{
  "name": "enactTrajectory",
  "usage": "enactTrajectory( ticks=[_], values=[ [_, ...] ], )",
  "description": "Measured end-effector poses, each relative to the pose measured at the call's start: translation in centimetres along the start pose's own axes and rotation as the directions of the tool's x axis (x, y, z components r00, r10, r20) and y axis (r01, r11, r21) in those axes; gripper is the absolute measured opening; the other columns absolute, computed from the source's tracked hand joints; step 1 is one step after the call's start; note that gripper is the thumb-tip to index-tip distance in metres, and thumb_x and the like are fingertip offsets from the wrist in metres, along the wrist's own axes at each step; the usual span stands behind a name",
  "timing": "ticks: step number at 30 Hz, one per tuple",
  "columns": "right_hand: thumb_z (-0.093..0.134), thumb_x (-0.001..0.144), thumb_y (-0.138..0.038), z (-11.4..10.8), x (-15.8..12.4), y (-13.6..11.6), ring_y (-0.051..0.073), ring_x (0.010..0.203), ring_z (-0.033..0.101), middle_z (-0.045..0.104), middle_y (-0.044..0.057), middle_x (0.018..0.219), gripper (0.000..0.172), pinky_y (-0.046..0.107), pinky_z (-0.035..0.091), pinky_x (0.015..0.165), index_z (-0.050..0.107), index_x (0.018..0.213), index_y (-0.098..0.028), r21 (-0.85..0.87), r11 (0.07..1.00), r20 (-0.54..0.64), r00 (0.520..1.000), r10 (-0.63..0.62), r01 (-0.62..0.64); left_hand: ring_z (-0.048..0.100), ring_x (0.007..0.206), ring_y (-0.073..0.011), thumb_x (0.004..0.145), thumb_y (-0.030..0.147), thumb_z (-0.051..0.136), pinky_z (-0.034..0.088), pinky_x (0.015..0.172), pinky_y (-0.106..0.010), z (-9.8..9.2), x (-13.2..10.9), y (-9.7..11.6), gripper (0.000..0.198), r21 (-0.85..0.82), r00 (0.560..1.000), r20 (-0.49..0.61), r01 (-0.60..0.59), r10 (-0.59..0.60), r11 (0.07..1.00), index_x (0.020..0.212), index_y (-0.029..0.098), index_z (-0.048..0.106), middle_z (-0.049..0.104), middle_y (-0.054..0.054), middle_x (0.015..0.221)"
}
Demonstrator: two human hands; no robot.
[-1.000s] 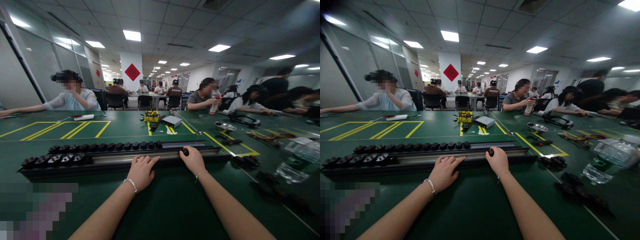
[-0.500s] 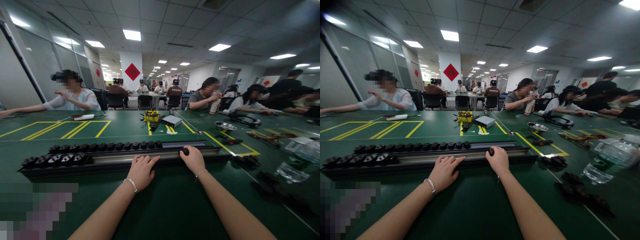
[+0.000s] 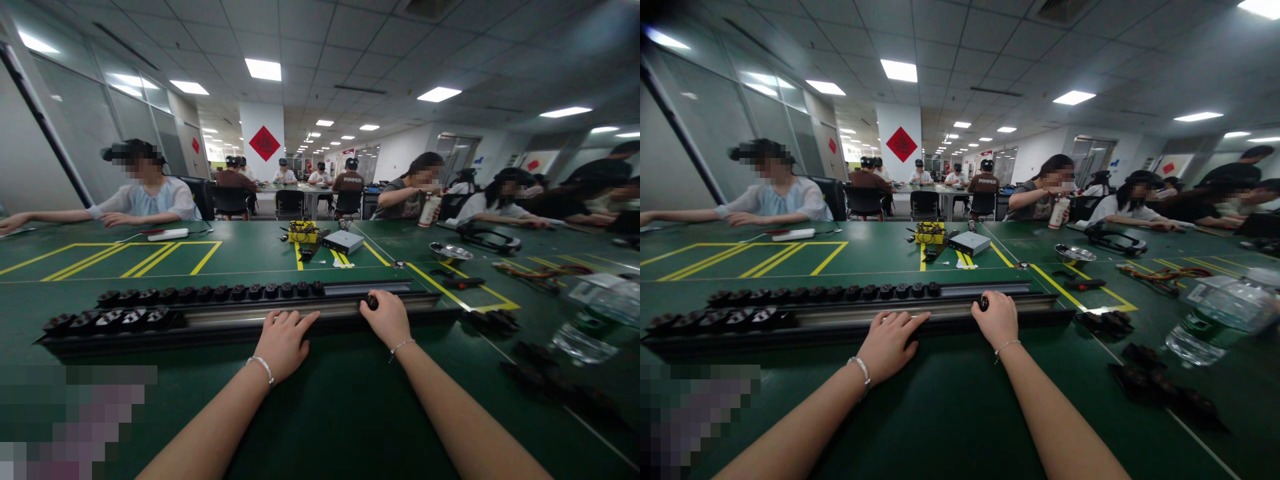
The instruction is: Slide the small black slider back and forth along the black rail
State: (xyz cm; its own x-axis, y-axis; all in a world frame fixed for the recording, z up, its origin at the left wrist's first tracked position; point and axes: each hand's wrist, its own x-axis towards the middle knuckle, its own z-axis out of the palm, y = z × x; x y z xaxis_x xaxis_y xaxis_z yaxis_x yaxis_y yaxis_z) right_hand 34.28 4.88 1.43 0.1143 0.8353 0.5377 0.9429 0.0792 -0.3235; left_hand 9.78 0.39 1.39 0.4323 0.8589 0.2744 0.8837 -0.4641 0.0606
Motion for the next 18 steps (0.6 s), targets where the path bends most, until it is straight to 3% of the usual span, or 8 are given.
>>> enactTrajectory(
  ticks=[7, 18],
  values=[
    [0.05, 0.073, -0.036, 0.05, -0.01, 0.11, 0.02, 0.087, 0.056, 0.065, 0.005, 0.086, 0.021, 0.033, 0.034, 0.085, 0.061, 0.079, -0.02, -0.016, 1.0, 0.019, 1.0, 0.022, -0.021, 0.049, 0.101, -0.0203, 0.077, 0.027, 0.049, 0.024, 0.097, -0.042, -0.01, 0.0, -0.03, 0.058, 0.001, 1.0, -0.013, -0.006, 0.006, 1.0, 0.132, 0.037, 0.033, 0.056, -0.001, 0.104],
    [0.05, 0.073, -0.036, -0.04, 0.04, 0.04, 0.019, 0.082, 0.056, 0.065, 0.005, 0.084, 0.021, 0.031, 0.036, 0.079, 0.061, 0.078, -0.019, -0.019, 1.0, 0.018, 1.0, 0.018, -0.017, 0.049, 0.101, -0.0205, 0.078, 0.027, 0.048, 0.023, 0.098, -0.043, -0.08, 0.01, 0.02, 0.057, 0.001, 1.0, -0.002, 0.003, -0.003, 1.0, 0.132, 0.037, 0.033, 0.056, -0.002, 0.104]
  ],
)
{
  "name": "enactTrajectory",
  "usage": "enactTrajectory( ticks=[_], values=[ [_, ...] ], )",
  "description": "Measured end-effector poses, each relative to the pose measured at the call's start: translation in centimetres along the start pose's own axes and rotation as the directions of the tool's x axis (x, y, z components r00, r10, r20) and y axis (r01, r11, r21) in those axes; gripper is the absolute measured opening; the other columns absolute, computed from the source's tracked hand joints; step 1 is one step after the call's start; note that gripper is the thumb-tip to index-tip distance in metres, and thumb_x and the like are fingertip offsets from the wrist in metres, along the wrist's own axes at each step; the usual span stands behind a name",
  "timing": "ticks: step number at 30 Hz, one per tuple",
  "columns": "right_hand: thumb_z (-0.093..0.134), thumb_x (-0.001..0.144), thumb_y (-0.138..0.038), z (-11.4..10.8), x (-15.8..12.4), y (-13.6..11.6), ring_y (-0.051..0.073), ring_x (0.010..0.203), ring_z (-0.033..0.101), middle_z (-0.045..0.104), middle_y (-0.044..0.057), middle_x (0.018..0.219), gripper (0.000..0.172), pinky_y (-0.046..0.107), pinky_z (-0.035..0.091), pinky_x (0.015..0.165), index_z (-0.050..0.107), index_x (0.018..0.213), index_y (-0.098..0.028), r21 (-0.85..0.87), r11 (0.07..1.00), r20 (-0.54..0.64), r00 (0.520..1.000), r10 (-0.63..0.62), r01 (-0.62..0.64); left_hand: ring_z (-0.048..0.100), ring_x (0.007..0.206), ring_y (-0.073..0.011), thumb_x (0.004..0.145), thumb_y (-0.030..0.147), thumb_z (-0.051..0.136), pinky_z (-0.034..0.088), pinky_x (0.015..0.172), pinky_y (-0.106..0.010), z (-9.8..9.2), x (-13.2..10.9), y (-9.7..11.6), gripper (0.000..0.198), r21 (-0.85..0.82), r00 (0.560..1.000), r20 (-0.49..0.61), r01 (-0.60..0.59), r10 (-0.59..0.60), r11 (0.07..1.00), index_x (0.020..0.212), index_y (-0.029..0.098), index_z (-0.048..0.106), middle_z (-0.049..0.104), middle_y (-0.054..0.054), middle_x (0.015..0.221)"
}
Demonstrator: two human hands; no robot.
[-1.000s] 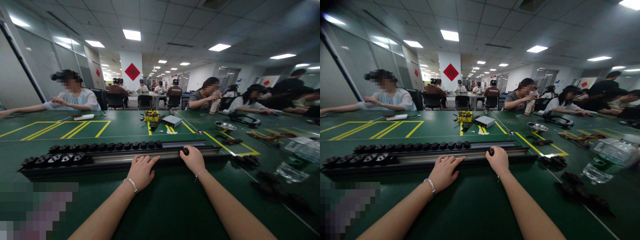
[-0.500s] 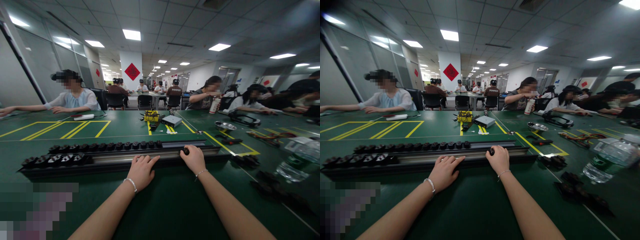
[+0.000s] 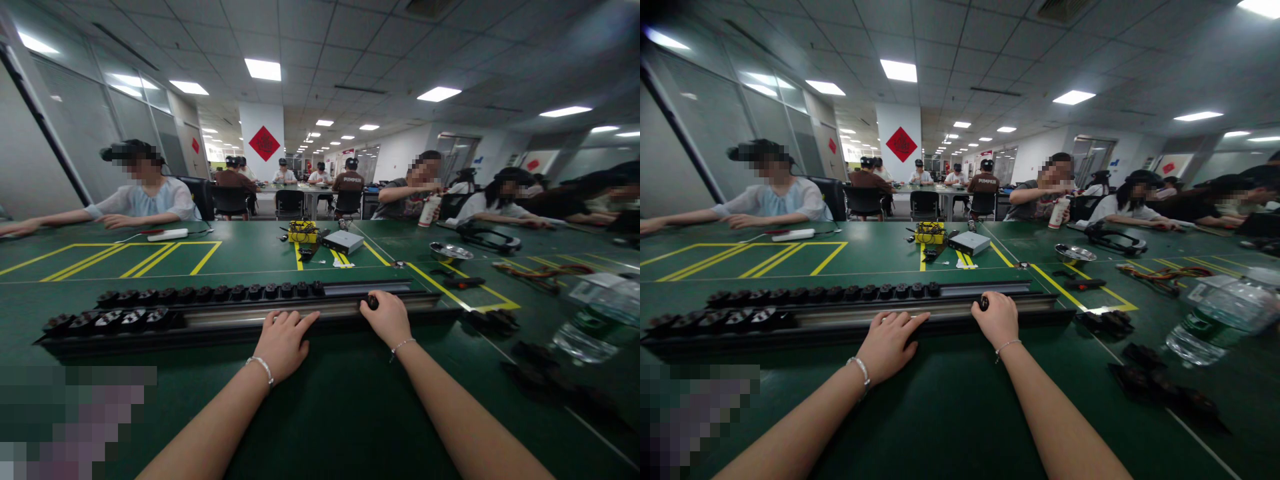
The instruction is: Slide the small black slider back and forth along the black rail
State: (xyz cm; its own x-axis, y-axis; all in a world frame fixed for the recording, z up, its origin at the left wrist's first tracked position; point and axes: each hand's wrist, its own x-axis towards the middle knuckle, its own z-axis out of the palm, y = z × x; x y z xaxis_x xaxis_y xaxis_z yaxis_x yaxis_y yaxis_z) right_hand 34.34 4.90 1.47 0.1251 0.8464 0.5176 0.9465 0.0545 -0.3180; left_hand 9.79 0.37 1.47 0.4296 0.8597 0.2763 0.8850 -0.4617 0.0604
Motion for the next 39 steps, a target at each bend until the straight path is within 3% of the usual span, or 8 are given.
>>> enactTrajectory(
  ticks=[34, 39],
  values=[
    [0.05, 0.073, -0.033, -0.12, 0.02, 0.02, 0.019, 0.081, 0.057, 0.064, 0.006, 0.083, 0.02, 0.029, 0.038, 0.075, 0.061, 0.082, -0.019, 0.019, 0.999, 0.016, 0.999, 0.039, -0.039, 0.049, 0.101, -0.0208, 0.078, 0.028, 0.048, 0.024, 0.097, -0.042, 0.07, -0.03, -0.1, 0.057, 0.0, 1.0, -0.006, -0.004, 0.004, 1.0, 0.132, 0.036, 0.033, 0.056, -0.002, 0.105],
    [0.05, 0.074, -0.035, -0.07, -0.19, 0.1, 0.021, 0.09, 0.057, 0.065, 0.007, 0.093, 0.028, 0.035, 0.037, 0.084, 0.06, 0.094, -0.019, -0.003, 0.999, 0.007, 0.999, 0.042, -0.042, 0.049, 0.1, -0.0209, 0.077, 0.027, 0.048, 0.025, 0.097, -0.043, 0.24, -0.01, -0.17, 0.057, -0.011, 1.0, -0.021, -0.015, 0.015, 1.0, 0.132, 0.037, 0.033, 0.056, -0.002, 0.104]
  ],
)
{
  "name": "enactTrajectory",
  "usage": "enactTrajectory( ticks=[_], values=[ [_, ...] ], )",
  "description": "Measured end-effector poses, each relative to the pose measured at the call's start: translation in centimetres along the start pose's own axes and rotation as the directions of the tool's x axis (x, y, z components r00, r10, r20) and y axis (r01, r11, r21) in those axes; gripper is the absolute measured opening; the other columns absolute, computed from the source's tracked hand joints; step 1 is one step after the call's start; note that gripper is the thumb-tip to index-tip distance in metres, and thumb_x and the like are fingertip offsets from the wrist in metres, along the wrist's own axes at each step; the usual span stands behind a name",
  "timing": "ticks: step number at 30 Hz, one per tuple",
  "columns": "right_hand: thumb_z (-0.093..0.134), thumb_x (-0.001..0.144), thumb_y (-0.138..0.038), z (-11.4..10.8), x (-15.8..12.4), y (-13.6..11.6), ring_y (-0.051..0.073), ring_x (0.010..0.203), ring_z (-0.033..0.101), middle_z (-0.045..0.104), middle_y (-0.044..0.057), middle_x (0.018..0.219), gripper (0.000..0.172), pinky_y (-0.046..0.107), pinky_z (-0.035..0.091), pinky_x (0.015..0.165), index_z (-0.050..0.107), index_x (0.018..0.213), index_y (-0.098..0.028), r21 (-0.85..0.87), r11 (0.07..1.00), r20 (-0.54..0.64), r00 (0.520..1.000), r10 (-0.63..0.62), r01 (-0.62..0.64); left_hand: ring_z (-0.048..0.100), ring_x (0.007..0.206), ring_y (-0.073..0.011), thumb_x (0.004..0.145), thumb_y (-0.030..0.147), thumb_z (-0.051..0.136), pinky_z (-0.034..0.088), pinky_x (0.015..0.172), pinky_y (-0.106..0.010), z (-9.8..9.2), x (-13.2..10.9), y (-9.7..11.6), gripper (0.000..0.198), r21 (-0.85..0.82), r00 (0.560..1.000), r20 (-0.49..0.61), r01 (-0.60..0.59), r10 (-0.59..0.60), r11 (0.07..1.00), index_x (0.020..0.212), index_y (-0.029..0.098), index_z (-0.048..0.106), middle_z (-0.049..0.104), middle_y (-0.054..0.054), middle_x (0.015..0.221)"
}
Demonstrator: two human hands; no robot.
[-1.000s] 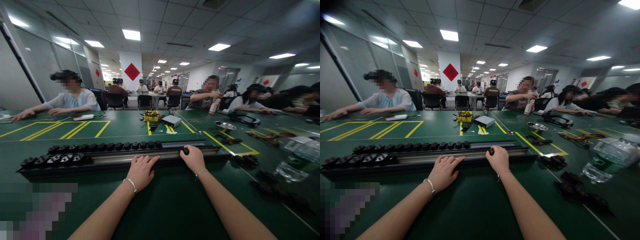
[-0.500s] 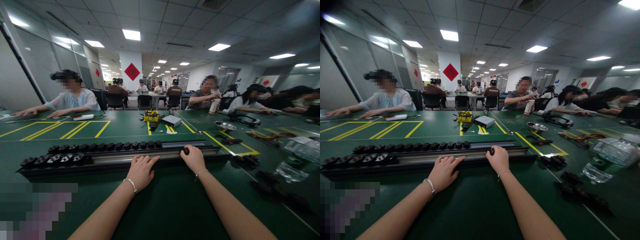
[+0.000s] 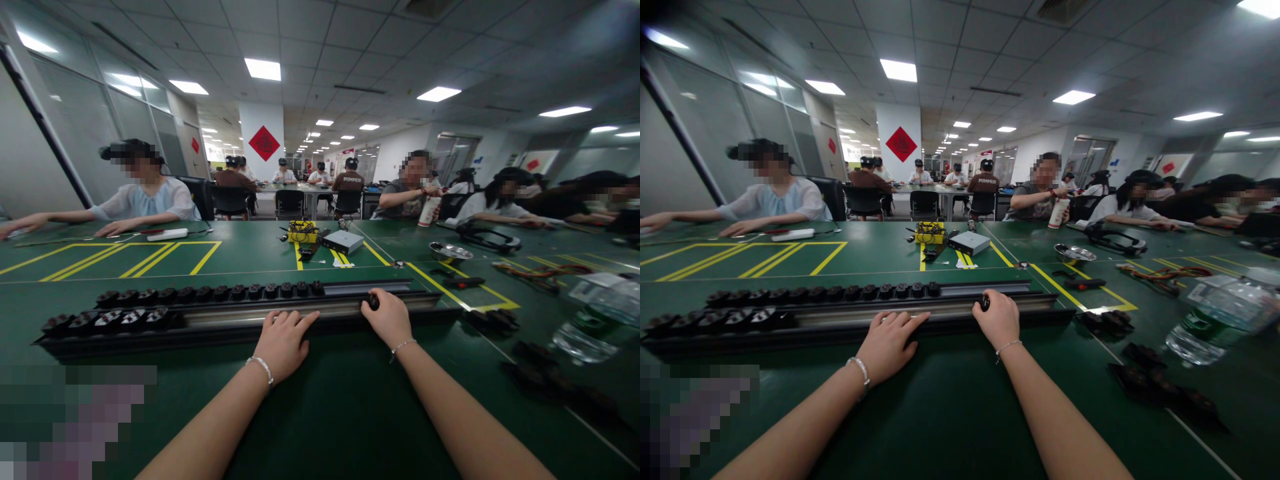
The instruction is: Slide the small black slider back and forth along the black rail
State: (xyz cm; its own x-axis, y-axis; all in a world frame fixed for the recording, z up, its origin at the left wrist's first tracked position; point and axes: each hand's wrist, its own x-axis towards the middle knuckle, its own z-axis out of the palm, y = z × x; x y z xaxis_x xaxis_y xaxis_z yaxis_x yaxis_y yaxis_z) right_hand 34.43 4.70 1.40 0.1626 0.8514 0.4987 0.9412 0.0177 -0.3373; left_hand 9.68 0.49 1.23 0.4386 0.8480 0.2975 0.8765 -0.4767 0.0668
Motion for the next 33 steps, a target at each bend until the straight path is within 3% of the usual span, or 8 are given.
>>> enactTrajectory(
  ticks=[3, 8, 33],
  values=[
    [0.051, 0.073, -0.038, 0.18, -0.1, 0.11, 0.024, 0.103, 0.053, 0.063, 0.008, 0.102, 0.036, 0.044, 0.028, 0.096, 0.059, 0.103, -0.02, -0.023, 1.0, -0.024, 0.999, 0.021, -0.022, 0.049, 0.1, -0.0209, 0.078, 0.027, 0.048, 0.024, 0.097, -0.043, 0.02, 0.02, -0.01, 0.056, -0.001, 1.0, 0.001, 0.001, -0.001, 1.0, 0.131, 0.036, 0.034, 0.056, -0.002, 0.104],
    [0.049, 0.073, -0.04, 0.26, -0.1, 0.15, 0.024, 0.111, 0.047, 0.063, 0.006, 0.103, 0.03, 0.048, 0.021, 0.1, 0.063, 0.095, -0.024, -0.027, 0.998, 0.025, 0.998, 0.051, -0.051, 0.049, 0.101, -0.0207, 0.078, 0.028, 0.048, 0.024, 0.097, -0.042, -0.01, 0.03, -0.01, 0.058, 0.011, 1.0, 0.013, 0.004, -0.004, 1.0, 0.132, 0.037, 0.032, 0.055, -0.001, 0.104],
    [0.047, 0.073, -0.038, -0.29, 0.26, -0.07, 0.023, 0.112, 0.048, 0.064, 0.005, 0.105, 0.031, 0.039, 0.028, 0.096, 0.065, 0.093, -0.023, -0.029, 0.996, 0.085, 0.993, 0.081, -0.079, 0.049, 0.099, -0.0205, 0.077, 0.028, 0.048, 0.024, 0.097, -0.043, 0.2, 0.02, -0.16, 0.057, 0.001, 1.0, -0.008, -0.002, 0.002, 1.0, 0.132, 0.037, 0.033, 0.056, -0.001, 0.102]
  ],
)
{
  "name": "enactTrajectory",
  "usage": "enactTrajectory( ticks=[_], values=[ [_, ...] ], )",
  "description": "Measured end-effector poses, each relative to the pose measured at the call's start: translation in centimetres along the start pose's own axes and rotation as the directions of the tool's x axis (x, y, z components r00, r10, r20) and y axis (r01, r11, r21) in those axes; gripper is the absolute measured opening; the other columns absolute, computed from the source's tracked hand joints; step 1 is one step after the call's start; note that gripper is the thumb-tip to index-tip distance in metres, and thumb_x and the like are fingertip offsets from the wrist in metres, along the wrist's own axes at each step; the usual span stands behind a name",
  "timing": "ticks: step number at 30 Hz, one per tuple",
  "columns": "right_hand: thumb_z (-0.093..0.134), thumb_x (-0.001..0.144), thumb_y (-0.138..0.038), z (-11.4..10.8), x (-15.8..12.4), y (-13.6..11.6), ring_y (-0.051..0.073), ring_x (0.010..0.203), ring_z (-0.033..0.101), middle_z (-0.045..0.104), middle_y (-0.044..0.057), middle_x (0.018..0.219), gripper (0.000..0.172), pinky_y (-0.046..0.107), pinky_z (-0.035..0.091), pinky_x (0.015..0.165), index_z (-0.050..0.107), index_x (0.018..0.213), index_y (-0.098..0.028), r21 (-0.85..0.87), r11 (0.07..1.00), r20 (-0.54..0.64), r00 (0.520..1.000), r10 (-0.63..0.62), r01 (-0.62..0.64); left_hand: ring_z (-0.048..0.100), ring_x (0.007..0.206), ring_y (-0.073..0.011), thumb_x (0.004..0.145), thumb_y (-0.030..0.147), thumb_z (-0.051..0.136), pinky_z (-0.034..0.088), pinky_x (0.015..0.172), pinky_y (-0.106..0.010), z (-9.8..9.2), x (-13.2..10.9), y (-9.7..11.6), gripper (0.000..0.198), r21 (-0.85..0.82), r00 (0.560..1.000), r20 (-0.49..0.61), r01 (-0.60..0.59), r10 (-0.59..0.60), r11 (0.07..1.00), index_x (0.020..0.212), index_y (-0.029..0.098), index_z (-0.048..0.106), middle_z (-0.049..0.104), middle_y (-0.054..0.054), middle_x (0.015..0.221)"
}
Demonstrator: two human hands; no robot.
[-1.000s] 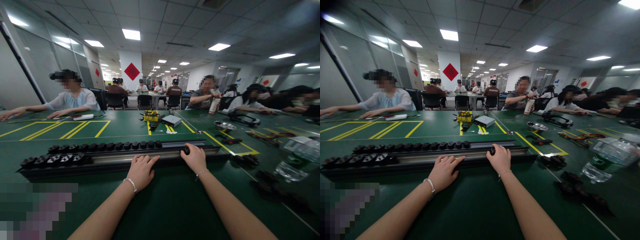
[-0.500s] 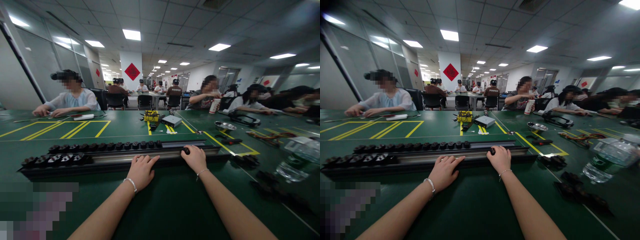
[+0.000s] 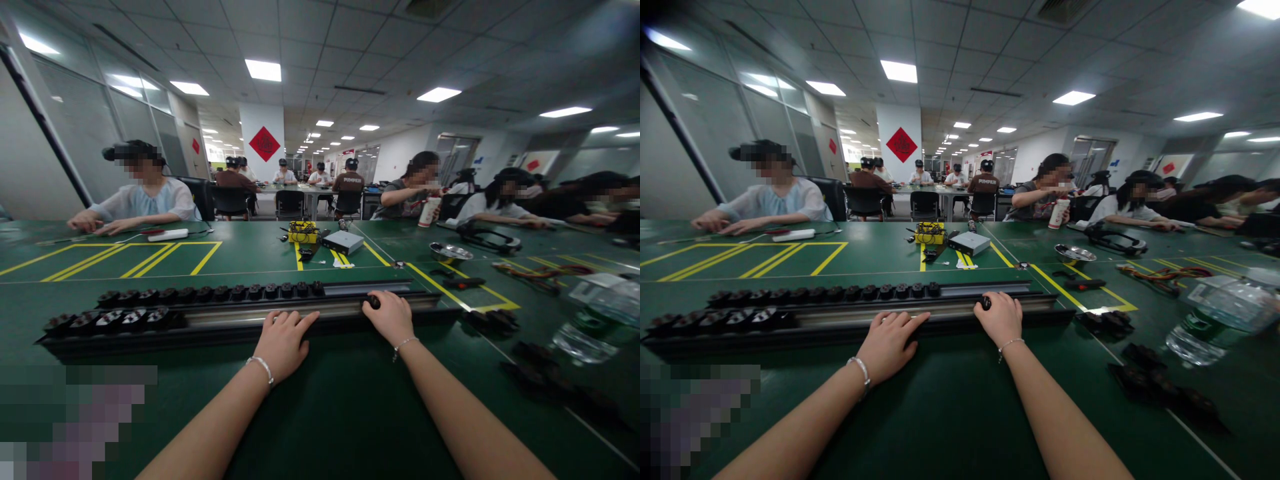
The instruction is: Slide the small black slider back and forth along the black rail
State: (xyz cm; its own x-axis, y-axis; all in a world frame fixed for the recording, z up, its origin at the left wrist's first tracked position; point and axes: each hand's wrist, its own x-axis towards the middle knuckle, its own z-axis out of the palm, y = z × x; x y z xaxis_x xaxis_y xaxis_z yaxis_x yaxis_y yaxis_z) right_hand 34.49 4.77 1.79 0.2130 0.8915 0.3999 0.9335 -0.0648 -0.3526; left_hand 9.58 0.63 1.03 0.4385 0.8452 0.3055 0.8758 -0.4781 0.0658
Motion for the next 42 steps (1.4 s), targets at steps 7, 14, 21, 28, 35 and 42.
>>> enactTrajectory(
  ticks=[7, 14, 21, 28, 35, 42],
  values=[
    [0.046, 0.074, -0.039, 0.02, -0.04, 0.03, 0.023, 0.112, 0.048, 0.063, 0.006, 0.109, 0.034, 0.041, 0.026, 0.098, 0.064, 0.098, -0.022, -0.022, 1.0, 0.002, 1.0, -0.001, 0.001, 0.049, 0.1, -0.0202, 0.077, 0.027, 0.049, 0.025, 0.096, -0.042, -0.18, 0.05, 0.13, 0.059, 0.008, 1.0, 0.011, 0.004, -0.004, 1.0, 0.132, 0.037, 0.032, 0.056, -0.001, 0.103],
    [0.045, 0.076, -0.041, 0.1, -0.16, 0.22, 0.024, 0.114, 0.046, 0.061, 0.008, 0.112, 0.037, 0.044, 0.025, 0.1, 0.063, 0.101, -0.021, -0.046, 0.999, -0.01, 1.0, -0.011, 0.011, 0.049, 0.099, -0.0205, 0.077, 0.027, 0.048, 0.025, 0.096, -0.043, -0.22, -0.03, 0.1, 0.058, 0.001, 1.0, 0.008, 0.0, 0.0, 1.0, 0.132, 0.037, 0.033, 0.056, -0.001, 0.102],
    [0.046, 0.075, -0.039, 0.2, -0.05, 0.34, 0.023, 0.114, 0.046, 0.062, 0.006, 0.111, 0.036, 0.041, 0.026, 0.099, 0.063, 0.101, -0.021, -0.04, 0.999, -0.007, 1.0, -0.005, 0.004, 0.049, 0.101, -0.0205, 0.078, 0.028, 0.048, 0.023, 0.098, -0.042, -0.42, 0.0, 0.27, 0.057, 0.008, 0.999, 0.038, 0.017, -0.018, 1.0, 0.133, 0.037, 0.033, 0.056, -0.002, 0.105],
    [0.045, 0.075, -0.04, 0.16, -0.23, 0.24, 0.024, 0.115, 0.044, 0.061, 0.006, 0.115, 0.038, 0.045, 0.021, 0.102, 0.062, 0.104, -0.022, -0.045, 0.999, -0.017, 1.0, 0.004, -0.004, 0.049, 0.1, -0.0203, 0.078, 0.027, 0.048, 0.024, 0.098, -0.042, -0.54, -0.02, 0.29, 0.057, 0.003, 1.0, 0.026, 0.005, -0.005, 1.0, 0.132, 0.036, 0.033, 0.056, -0.002, 0.104],
    [0.045, 0.075, -0.041, 0.32, -0.19, 0.34, 0.024, 0.115, 0.045, 0.061, 0.005, 0.114, 0.037, 0.045, 0.021, 0.102, 0.063, 0.101, -0.022, -0.03, 1.0, -0.019, 1.0, 0.007, -0.008, 0.049, 0.102, -0.0201, 0.078, 0.028, 0.049, 0.023, 0.098, -0.042, -0.47, -0.02, 0.29, 0.057, 0.013, 0.999, 0.031, 0.008, -0.009, 1.0, 0.132, 0.036, 0.033, 0.056, -0.001, 0.105],
    [0.044, 0.075, -0.041, 0.11, -0.29, 0.17, 0.023, 0.115, 0.045, 0.06, 0.007, 0.115, 0.04, 0.042, 0.022, 0.102, 0.062, 0.105, -0.02, -0.032, 0.999, -0.018, 1.0, 0.02, -0.021, 0.049, 0.102, -0.0203, 0.078, 0.028, 0.048, 0.023, 0.098, -0.042, -0.36, -0.01, 0.25, 0.058, 0.014, 1.0, 0.028, 0.01, -0.01, 1.0, 0.133, 0.036, 0.032, 0.056, -0.002, 0.105]
  ],
)
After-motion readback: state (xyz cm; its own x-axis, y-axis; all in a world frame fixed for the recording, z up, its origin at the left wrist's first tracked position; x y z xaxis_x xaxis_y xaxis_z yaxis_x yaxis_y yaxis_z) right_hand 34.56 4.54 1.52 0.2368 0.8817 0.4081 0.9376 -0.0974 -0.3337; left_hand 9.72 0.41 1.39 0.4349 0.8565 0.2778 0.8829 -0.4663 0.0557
